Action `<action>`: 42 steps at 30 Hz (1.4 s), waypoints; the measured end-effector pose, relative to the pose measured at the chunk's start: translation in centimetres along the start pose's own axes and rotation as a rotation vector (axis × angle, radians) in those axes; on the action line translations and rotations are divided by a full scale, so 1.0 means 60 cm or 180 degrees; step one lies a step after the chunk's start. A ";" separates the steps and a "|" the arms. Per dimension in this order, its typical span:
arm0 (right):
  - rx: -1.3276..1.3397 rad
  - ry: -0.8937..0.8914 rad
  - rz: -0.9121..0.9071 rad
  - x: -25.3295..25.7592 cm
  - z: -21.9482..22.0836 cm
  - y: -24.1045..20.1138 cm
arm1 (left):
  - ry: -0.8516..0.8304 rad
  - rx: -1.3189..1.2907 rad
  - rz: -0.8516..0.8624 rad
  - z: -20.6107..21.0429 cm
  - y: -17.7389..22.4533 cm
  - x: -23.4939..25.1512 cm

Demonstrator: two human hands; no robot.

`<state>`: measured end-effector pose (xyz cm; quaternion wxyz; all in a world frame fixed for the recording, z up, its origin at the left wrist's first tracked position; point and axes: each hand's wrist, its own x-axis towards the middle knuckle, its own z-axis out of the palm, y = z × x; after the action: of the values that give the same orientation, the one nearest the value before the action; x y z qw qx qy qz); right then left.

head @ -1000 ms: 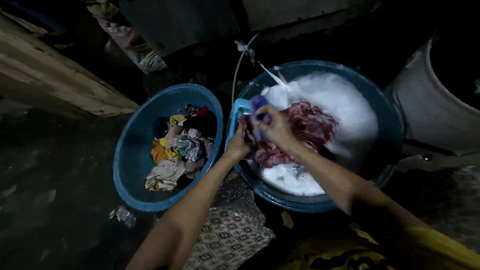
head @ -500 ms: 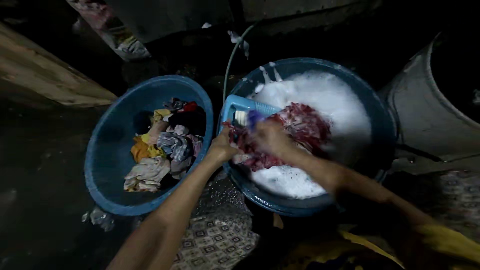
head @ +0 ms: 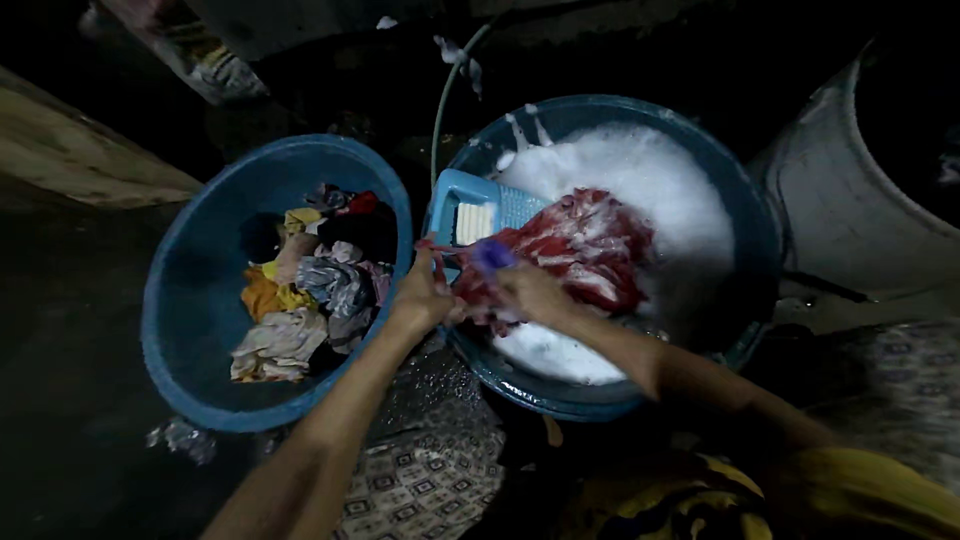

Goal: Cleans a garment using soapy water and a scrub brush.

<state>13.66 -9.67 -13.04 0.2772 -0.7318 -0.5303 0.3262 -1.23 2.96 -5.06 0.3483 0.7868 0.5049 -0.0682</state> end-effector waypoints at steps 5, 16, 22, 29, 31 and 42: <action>-0.0584 0.0558 0.0986 -0.008 -0.091 0.173 | 0.0005 -0.0050 0.0090 0.013 0.007 0.012; -0.0345 0.0049 0.1059 -0.031 -0.054 0.180 | 0.0155 -0.0250 0.0112 0.027 0.000 0.008; 0.1113 0.0755 0.0541 -0.083 -0.172 0.124 | -0.0042 -0.0682 0.0958 0.019 0.041 0.006; 0.0168 0.1065 0.1547 -0.111 -0.133 0.213 | -0.0451 -0.1812 0.1773 -0.018 0.062 0.001; 0.0345 0.0878 0.1555 -0.100 -0.093 0.234 | -0.0868 -0.2467 0.1761 -0.014 0.075 0.002; 0.0810 0.1659 0.1174 -0.156 -0.126 0.258 | 0.1159 -0.0349 0.0483 0.132 0.095 0.020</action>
<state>26.61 -23.46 -18.21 0.4288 -0.8336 -0.2555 0.2364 6.09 -2.46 -8.82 0.2978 0.8018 0.5018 0.1292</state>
